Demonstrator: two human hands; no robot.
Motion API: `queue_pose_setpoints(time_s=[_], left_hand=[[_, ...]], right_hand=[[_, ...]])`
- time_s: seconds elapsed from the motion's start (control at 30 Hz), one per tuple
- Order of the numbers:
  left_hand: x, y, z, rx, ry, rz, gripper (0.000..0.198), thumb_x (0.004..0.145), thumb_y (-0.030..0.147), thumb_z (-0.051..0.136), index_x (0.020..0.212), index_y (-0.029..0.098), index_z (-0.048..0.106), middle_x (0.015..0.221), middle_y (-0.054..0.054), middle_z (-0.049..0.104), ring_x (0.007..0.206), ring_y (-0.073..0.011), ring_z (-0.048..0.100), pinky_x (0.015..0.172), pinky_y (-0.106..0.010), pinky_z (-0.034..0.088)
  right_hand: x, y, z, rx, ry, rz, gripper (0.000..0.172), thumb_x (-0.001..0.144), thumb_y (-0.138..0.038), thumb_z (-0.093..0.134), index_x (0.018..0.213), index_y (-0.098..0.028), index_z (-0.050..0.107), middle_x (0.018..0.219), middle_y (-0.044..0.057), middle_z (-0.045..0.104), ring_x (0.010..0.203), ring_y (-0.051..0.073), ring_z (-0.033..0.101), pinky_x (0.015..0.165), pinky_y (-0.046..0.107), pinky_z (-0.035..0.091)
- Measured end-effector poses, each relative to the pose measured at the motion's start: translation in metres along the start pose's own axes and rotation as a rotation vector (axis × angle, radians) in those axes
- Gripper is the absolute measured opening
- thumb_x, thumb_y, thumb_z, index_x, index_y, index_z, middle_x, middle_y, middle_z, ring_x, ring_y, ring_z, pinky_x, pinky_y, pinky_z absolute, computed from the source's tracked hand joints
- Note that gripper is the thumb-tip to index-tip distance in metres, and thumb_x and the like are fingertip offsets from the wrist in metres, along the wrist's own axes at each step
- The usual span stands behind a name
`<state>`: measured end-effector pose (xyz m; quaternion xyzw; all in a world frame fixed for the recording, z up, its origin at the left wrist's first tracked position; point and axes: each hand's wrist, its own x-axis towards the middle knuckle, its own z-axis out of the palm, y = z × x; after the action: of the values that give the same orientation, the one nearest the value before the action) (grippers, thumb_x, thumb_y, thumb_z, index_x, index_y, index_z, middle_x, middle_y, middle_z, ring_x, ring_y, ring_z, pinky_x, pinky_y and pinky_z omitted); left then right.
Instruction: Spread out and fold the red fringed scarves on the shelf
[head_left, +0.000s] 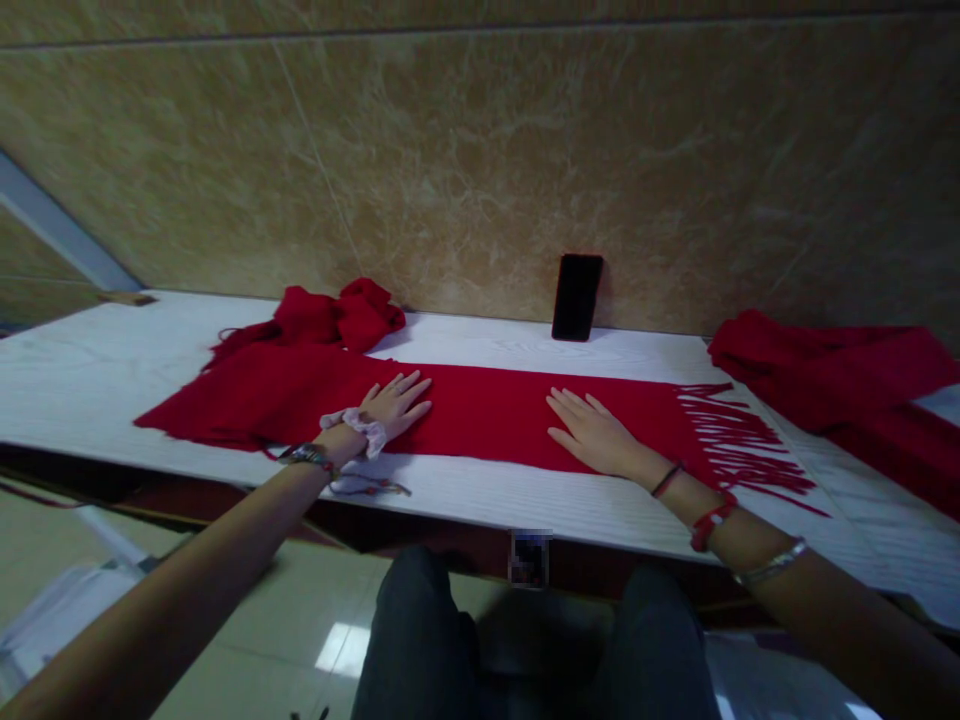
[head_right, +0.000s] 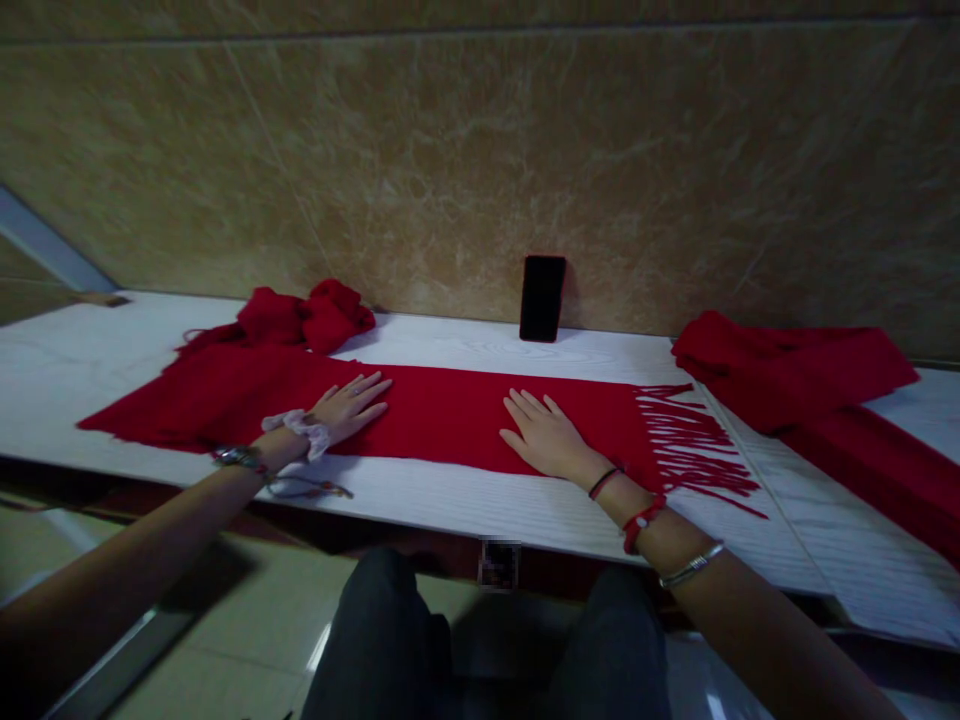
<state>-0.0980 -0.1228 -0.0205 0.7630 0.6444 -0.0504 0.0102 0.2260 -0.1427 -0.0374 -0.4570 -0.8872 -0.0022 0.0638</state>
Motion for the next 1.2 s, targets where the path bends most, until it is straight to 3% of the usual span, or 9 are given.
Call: queue_pose_setpoints(time_s=[0.17, 0.27, 0.37, 0.53, 0.77, 1.0, 1.2], left_hand=[[0.020, 0.047, -0.025, -0.017, 0.070, 0.084, 0.053, 0.090, 0.045, 0.026, 0.137, 0.021, 0.030, 0.145, -0.010, 0.021, 0.133, -0.0279, 0.016, 0.103, -0.048, 0.022], [0.046, 0.075, -0.034, -0.034, 0.133, 0.129, 0.053, 0.090, 0.047, 0.029, 0.137, 0.024, 0.030, 0.145, -0.009, 0.021, 0.133, -0.0293, 0.016, 0.102, -0.050, 0.022], [0.072, 0.088, -0.025, -0.056, 0.167, 0.135, 0.052, 0.089, 0.046, 0.031, 0.136, 0.023, 0.031, 0.144, -0.010, 0.024, 0.132, -0.0295, 0.018, 0.102, -0.049, 0.024], [0.085, 0.089, 0.004, -0.095, 0.176, 0.165, 0.045, 0.090, 0.043, 0.029, 0.128, 0.022, 0.043, 0.139, -0.007, 0.035, 0.129, -0.0256, 0.028, 0.102, -0.045, 0.027], [0.081, 0.087, 0.007, -0.101, 0.228, 0.169, 0.043, 0.088, 0.041, 0.031, 0.124, 0.021, 0.046, 0.135, -0.007, 0.040, 0.126, -0.0244, 0.033, 0.101, -0.044, 0.029], [0.084, 0.086, 0.010, -0.124, 0.243, 0.173, 0.041, 0.087, 0.041, 0.033, 0.122, 0.024, 0.048, 0.134, -0.005, 0.042, 0.125, -0.0232, 0.035, 0.100, -0.043, 0.030], [0.081, 0.086, 0.005, -0.137, 0.215, 0.166, 0.041, 0.087, 0.040, 0.034, 0.121, 0.023, 0.048, 0.134, -0.005, 0.042, 0.125, -0.0231, 0.034, 0.100, -0.042, 0.031]], right_hand=[[0.019, 0.018, -0.010, 0.040, 0.064, -0.021, 0.056, 0.089, -0.044, 0.028, 0.134, -0.010, 0.035, 0.139, 0.013, 0.037, 0.128, 0.022, 0.031, 0.103, 0.038, 0.027], [0.048, 0.042, -0.026, -0.087, 0.193, 0.188, 0.053, 0.090, -0.038, 0.029, 0.138, -0.013, 0.029, 0.123, 0.017, 0.053, 0.114, 0.026, 0.048, 0.093, 0.040, 0.037], [0.077, 0.067, -0.036, -0.187, 0.152, 0.426, 0.056, 0.091, -0.037, 0.028, 0.142, -0.018, 0.015, 0.098, 0.017, 0.065, 0.092, 0.029, 0.061, 0.075, 0.041, 0.045], [0.101, 0.092, -0.024, -0.250, 0.126, 0.514, 0.056, 0.090, -0.040, 0.029, 0.142, -0.024, 0.015, 0.090, 0.014, 0.066, 0.081, 0.027, 0.063, 0.065, 0.037, 0.047], [0.106, 0.097, -0.008, -0.270, 0.301, 0.510, 0.052, 0.090, -0.038, 0.026, 0.140, -0.023, 0.023, 0.093, 0.016, 0.062, 0.089, 0.028, 0.057, 0.071, 0.040, 0.045], [0.135, 0.080, -0.005, 0.079, 0.666, 0.628, 0.080, 0.082, -0.049, 0.037, 0.141, -0.008, 0.003, 0.121, 0.025, 0.043, 0.108, 0.037, 0.045, 0.079, 0.049, 0.043], [0.166, 0.061, -0.008, 0.152, 0.579, 0.816, 0.083, 0.081, -0.044, 0.041, 0.141, -0.012, -0.006, 0.137, 0.029, 0.018, 0.118, 0.041, 0.035, 0.083, 0.053, 0.040]])
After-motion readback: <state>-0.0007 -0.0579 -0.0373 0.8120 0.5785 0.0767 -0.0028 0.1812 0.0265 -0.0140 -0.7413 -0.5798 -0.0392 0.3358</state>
